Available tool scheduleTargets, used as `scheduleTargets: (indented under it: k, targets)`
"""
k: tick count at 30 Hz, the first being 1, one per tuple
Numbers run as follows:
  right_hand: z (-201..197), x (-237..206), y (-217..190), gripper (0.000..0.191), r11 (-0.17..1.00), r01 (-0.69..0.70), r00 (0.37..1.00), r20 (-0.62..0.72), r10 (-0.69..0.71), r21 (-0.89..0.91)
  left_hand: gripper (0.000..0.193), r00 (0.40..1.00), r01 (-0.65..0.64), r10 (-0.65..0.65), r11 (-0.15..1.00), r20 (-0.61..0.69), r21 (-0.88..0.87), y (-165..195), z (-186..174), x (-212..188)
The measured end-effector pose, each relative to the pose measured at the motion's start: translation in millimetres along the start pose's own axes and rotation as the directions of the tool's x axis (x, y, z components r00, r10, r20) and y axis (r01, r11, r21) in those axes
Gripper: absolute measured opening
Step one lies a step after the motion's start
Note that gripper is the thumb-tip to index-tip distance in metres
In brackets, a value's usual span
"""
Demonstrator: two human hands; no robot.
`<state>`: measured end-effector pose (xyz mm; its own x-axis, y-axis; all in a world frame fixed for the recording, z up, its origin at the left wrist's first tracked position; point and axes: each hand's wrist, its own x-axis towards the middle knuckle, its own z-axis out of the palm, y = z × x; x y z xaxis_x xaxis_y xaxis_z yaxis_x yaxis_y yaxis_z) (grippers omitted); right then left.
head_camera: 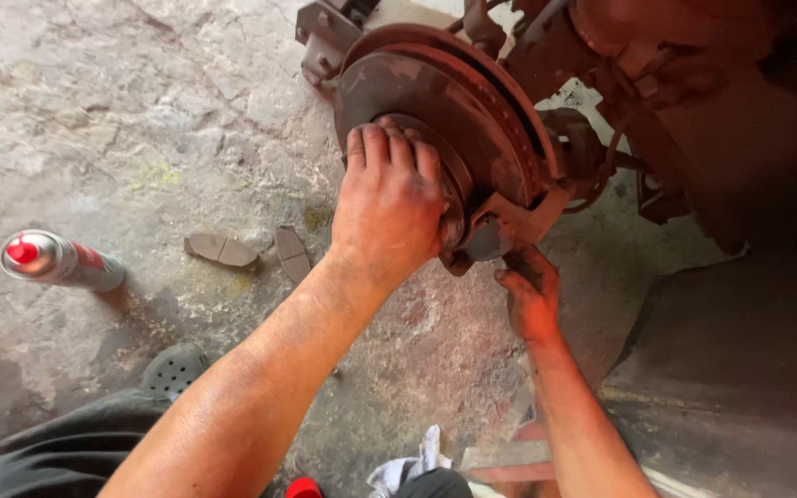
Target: The person kneels beside a vehicle with the wheel removed and cleans the exposed brake disc and hub. They spray brake cleaner onto the disc and hub, wipe the surfaces with a rag, and handle brake pads on the ground while working around the caliper.
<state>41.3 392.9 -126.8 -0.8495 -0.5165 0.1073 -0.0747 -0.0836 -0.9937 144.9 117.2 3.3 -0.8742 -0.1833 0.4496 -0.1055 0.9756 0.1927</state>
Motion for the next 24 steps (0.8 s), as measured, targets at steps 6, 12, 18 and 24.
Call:
scheduleTargets:
  k: [6, 12, 18, 24]
  targets:
    - [-40, 4, 46, 0.022, 0.964, 0.032, 0.997, 0.054, -0.048, 0.265, 0.105, 0.928, 0.116, -0.109, 0.993, 0.357, 0.002, -21, -17, 23]
    - [-19, 12, 34, 0.056, 0.975, -0.041, 0.997, 0.071, 0.026, 0.219, 0.081, 0.662, 0.679, -0.288, 0.623, 0.692, -0.389, -82, 14, 23]
    - [0, 8, 9, 0.07, 0.979, -0.064, 0.995, 0.084, 0.049, 0.195, 0.098, 0.734, 0.648, -0.642, 0.567, 0.221, -0.507, -64, -11, -9]
    - [-6, 5, 11, 0.071, 0.978, -0.058, 0.992, 0.123, 0.034, 0.2, 0.114, 0.945, 0.175, -0.146, 0.982, 0.292, -0.074, 13, -34, 7]
